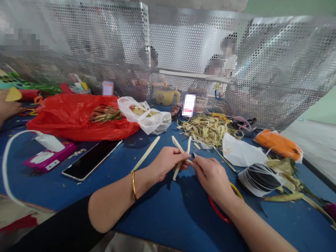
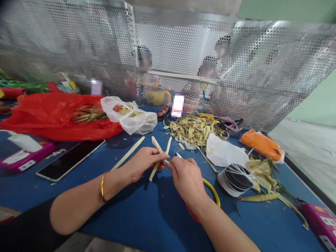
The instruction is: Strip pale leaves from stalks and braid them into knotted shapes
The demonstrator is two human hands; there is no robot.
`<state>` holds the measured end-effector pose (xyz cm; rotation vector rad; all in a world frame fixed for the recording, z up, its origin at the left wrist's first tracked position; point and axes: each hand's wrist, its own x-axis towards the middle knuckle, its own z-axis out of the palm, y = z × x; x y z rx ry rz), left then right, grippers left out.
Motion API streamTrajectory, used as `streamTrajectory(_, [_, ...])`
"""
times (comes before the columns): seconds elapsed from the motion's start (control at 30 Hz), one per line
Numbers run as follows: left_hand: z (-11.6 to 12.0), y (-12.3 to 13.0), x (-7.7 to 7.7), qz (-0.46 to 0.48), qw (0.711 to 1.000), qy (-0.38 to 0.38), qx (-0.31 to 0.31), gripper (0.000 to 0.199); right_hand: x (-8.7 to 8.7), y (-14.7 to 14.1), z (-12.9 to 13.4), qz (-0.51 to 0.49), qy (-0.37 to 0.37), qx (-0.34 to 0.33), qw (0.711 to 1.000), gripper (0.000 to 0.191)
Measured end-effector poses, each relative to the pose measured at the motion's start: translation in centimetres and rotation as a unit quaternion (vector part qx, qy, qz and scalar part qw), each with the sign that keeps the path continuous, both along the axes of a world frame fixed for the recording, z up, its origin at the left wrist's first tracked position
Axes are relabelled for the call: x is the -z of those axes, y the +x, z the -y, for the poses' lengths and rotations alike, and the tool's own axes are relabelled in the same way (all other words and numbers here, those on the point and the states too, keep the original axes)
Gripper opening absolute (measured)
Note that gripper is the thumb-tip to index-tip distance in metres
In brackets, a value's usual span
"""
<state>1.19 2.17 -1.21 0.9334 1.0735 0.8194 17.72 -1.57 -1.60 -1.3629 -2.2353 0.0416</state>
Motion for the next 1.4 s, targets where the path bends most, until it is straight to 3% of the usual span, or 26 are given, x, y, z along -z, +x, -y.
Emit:
streamTrajectory(0.13, [-0.1,0.0,0.0,-0.017,1.000,0.006,0.001,0.021,-0.3,0.1,0.1,-0.029,-0.055,0.003,0.998,0.032])
streamTrajectory(0.23, [-0.2,-0.1,-0.1,-0.019,1.000,0.006,0.007,0.018,-0.6,0.2,-0.1,-0.111,-0.142,0.012,0.984,0.035])
streamTrajectory(0.33, [0.1,-0.1,-0.2,-0.019,0.999,0.003,0.042,0.020,-0.7,0.4,-0.6,-0.259,-0.231,0.026,0.937,0.036])
streamTrajectory(0.43, [0.5,-0.2,-0.2,-0.022,0.993,0.004,0.113,0.027,-0.4,0.3,-1.0,-0.411,-0.296,0.060,0.860,0.038])
streamTrajectory(0.53, [0.8,-0.1,-0.2,-0.026,0.988,0.004,0.152,0.033,-0.1,0.0,-1.0,-0.490,-0.330,0.058,0.805,0.038])
streamTrajectory(0.67, [0.9,0.0,-0.1,-0.025,0.989,-0.005,0.144,0.041,0.4,-0.3,-0.9,-0.519,-0.345,0.040,0.781,0.036])
streamTrajectory(0.8, [1.0,0.2,-0.1,-0.040,0.991,0.002,0.129,0.028,0.7,-0.6,-1.0,-0.536,-0.329,0.067,0.774,0.036])
streamTrajectory(1.0, [1.0,0.2,-0.4,-0.068,0.988,0.026,0.134,0.017,0.9,-0.8,-1.0,-0.552,-0.284,0.099,0.778,0.032])
streamTrajectory(1.1, [1.0,0.1,-0.6,-0.079,0.986,0.034,0.142,0.016,1.2,-0.7,-1.0,-0.540,-0.260,0.101,0.794,0.029])
streamTrajectory(1.17, [1.0,0.1,-0.6,-0.086,0.985,0.036,0.148,0.014,1.2,-0.4,-1.1,-0.502,-0.247,0.095,0.823,0.027])
streamTrajectory(1.3, [1.1,0.2,-0.1,-0.088,0.981,0.023,0.171,0.013,0.5,0.5,-1.3,-0.343,-0.129,0.098,0.925,0.019])
streamTrajectory(1.4, [1.2,0.3,0.5,-0.095,0.978,0.025,0.184,0.014,-0.3,0.7,-1.2,-0.251,-0.116,0.064,0.959,0.023])
